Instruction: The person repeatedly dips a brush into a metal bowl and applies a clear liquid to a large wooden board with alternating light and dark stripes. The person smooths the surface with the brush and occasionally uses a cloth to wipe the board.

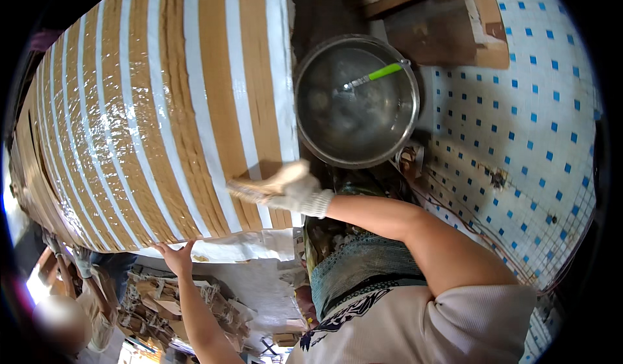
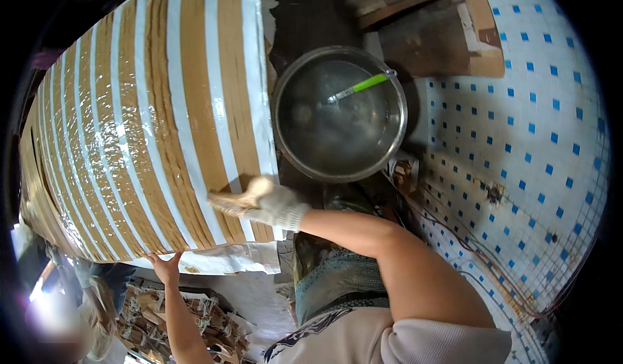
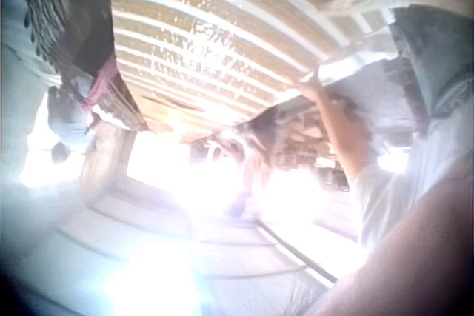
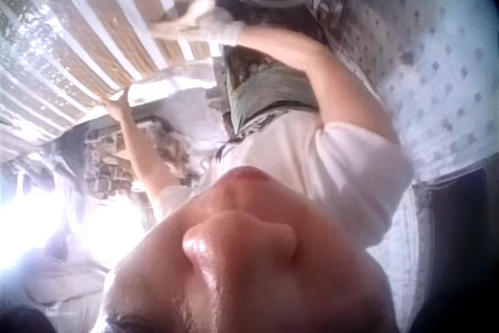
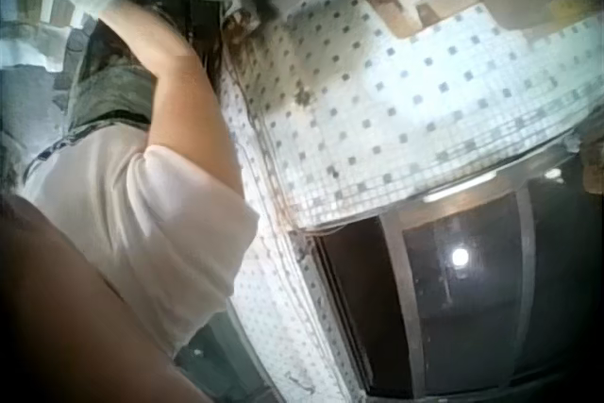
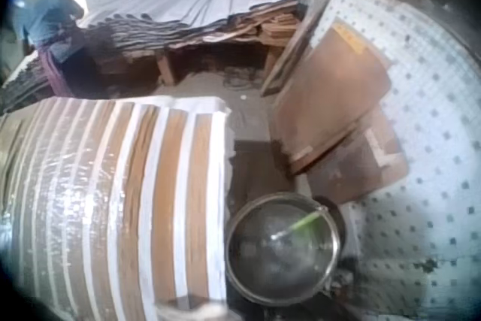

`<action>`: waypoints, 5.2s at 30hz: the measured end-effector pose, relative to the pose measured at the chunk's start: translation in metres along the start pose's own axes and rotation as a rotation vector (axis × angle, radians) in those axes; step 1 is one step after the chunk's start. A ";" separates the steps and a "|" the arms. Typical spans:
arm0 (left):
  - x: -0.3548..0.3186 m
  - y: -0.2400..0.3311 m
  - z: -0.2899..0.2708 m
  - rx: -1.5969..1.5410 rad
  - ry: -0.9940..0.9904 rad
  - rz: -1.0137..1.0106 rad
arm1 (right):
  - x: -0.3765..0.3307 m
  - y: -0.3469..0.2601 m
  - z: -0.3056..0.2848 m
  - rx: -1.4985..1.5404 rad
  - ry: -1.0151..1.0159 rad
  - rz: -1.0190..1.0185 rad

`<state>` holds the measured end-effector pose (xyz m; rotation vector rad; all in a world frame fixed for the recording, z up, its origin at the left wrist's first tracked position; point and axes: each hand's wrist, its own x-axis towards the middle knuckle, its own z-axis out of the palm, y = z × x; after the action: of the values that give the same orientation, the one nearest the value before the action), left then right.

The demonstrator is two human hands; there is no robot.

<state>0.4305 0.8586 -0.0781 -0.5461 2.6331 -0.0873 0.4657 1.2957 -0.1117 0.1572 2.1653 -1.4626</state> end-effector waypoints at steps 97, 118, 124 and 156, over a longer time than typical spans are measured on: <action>-0.010 0.020 -0.017 -0.253 -0.131 -0.226 | 0.303 -0.136 -0.206 -0.761 0.460 -0.284; -0.004 0.007 -0.001 -0.306 -0.012 -0.080 | 0.303 -0.065 -0.334 -0.749 0.717 -0.062; -0.008 0.008 -0.003 -0.345 -0.050 -0.114 | 0.250 -0.049 -0.284 -0.795 0.552 -0.214; -0.007 -0.002 0.006 -0.272 -0.006 -0.088 | 0.089 -0.019 -0.049 -1.094 0.089 -0.562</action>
<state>0.4394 0.8593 -0.0808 -0.7510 2.6308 0.2490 0.3651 1.3148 -0.1247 -0.8248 2.8807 -0.2902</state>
